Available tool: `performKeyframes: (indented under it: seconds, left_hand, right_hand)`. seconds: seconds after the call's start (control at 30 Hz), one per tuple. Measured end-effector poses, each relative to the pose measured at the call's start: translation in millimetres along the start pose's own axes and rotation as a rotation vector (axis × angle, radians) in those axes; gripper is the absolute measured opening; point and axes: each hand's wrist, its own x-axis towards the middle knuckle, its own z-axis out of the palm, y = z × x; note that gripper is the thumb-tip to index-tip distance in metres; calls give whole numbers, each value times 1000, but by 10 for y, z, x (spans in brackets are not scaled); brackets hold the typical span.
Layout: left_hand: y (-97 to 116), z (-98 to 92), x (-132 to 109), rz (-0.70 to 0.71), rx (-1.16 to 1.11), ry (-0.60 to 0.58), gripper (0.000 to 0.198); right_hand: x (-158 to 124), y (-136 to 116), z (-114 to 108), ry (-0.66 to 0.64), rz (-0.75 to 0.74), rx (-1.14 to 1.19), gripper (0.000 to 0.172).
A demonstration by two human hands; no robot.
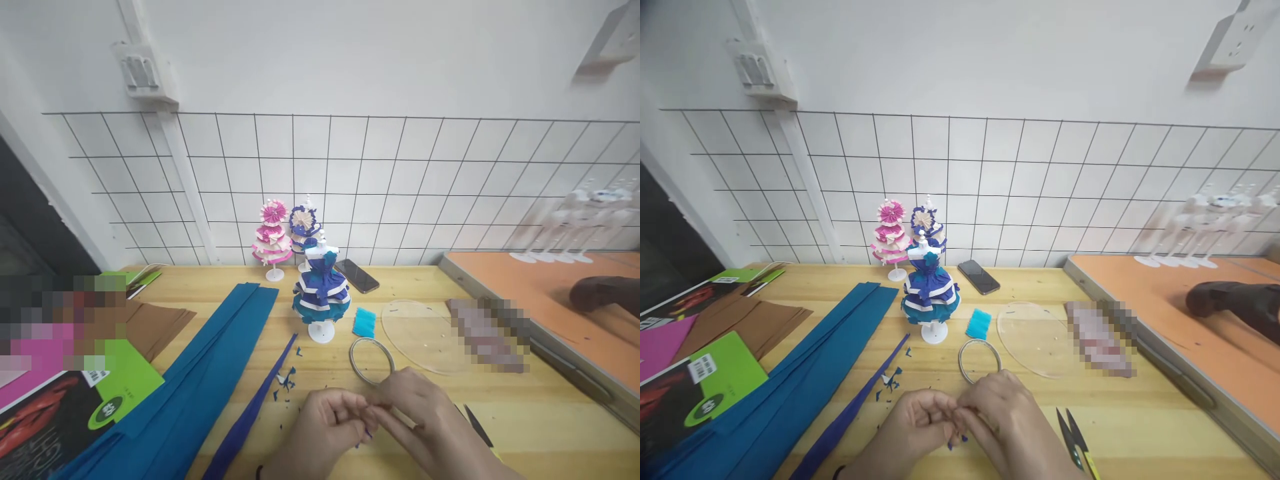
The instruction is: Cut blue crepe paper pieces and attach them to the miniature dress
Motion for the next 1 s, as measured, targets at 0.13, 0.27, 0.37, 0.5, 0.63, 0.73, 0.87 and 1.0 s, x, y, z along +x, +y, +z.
performKeyframes:
  seconds: [0.13,0.27,0.37,0.5,0.63,0.73,0.87,1.0]
  left_hand:
    - [47,63,-46,-164,-383,-30,15]
    - [79,107,-73,-210,-471,-11,20]
    - [75,143,-89,-195,-451,-49,17]
    - [43,184,-112,-193,-440,-43,18]
    - [10,186,-122,-126,-225,-23,17]
    - [-4,188,-121,-50,-46,13,14]
    - [-17,214,-136,-54,-36,36,12]
    - [-24,232,-169,-106,-37,29,12]
  right_hand:
    - [24,-55,-61,61,-121,-18,15]
    - [47,-108,-141,61,-138,20,16]
    - [48,-106,-187,61,-190,-48,17]
    - [30,-96,-215,-36,-165,-189,21]
    - [35,-134,-229,-124,-149,-226,26]
    - [47,-159,-239,-124,-143,-179,24]
    - [28,-130,-225,-119,-43,-51,16]
    - [-5,-74,-185,-147,130,92,16]
